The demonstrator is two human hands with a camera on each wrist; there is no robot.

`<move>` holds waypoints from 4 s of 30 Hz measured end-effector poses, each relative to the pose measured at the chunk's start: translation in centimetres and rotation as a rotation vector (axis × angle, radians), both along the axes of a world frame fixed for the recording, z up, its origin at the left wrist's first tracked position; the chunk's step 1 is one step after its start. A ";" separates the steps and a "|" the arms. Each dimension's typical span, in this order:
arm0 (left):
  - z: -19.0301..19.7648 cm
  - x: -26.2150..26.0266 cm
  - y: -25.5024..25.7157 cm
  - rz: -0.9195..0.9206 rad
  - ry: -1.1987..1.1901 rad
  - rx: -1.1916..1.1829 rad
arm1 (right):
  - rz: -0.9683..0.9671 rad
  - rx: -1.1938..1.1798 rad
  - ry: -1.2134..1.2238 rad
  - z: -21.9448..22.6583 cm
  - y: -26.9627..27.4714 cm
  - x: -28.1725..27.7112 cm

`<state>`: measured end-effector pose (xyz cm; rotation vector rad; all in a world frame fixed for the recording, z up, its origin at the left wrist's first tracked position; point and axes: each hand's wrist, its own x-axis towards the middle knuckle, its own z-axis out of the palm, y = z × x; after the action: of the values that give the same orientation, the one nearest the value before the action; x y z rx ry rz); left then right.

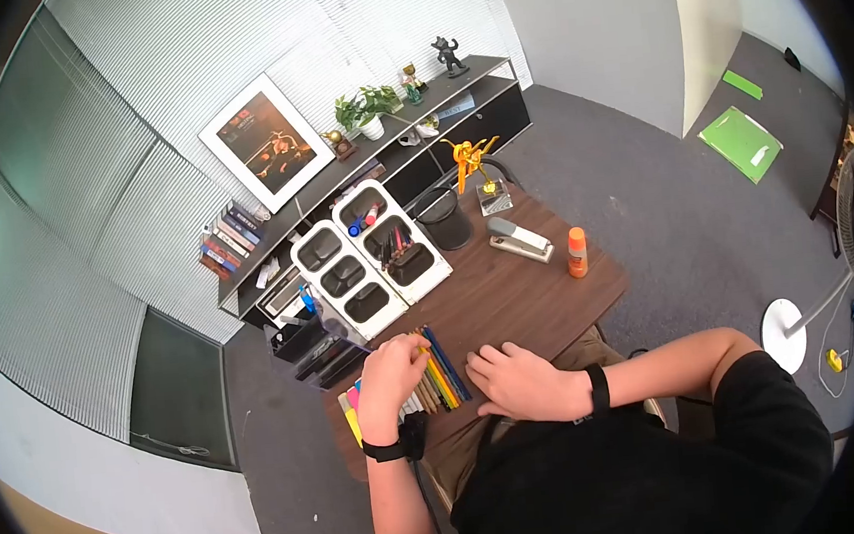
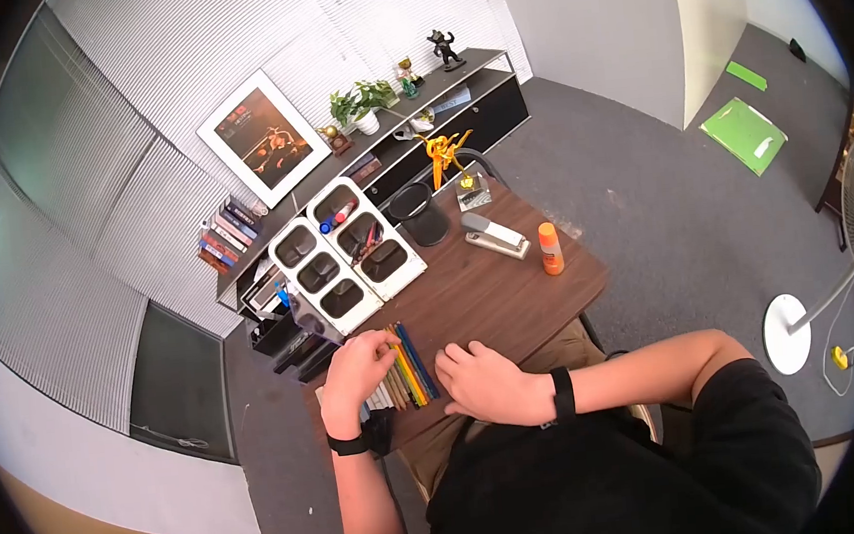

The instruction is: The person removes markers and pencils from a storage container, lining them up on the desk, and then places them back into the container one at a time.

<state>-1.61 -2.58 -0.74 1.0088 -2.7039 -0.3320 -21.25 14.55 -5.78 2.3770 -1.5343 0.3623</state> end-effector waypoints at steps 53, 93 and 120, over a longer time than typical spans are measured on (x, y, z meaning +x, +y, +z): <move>12.9 -3.8 -3.7 -0.136 0.498 -0.511 | -0.232 0.681 -0.350 1.7 -11.2 -7.2; 5.4 -1.2 -4.5 -0.084 0.311 -0.353 | -0.243 0.680 -0.305 1.7 -12.0 -7.7; -4.6 -5.3 -1.6 0.476 -0.068 -0.060 | -0.255 0.682 -0.290 1.1 -12.5 -7.7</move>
<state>-6.91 -4.20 -5.30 1.6151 -2.4051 -0.1273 -28.96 2.10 -4.65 2.6285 -2.3758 0.1369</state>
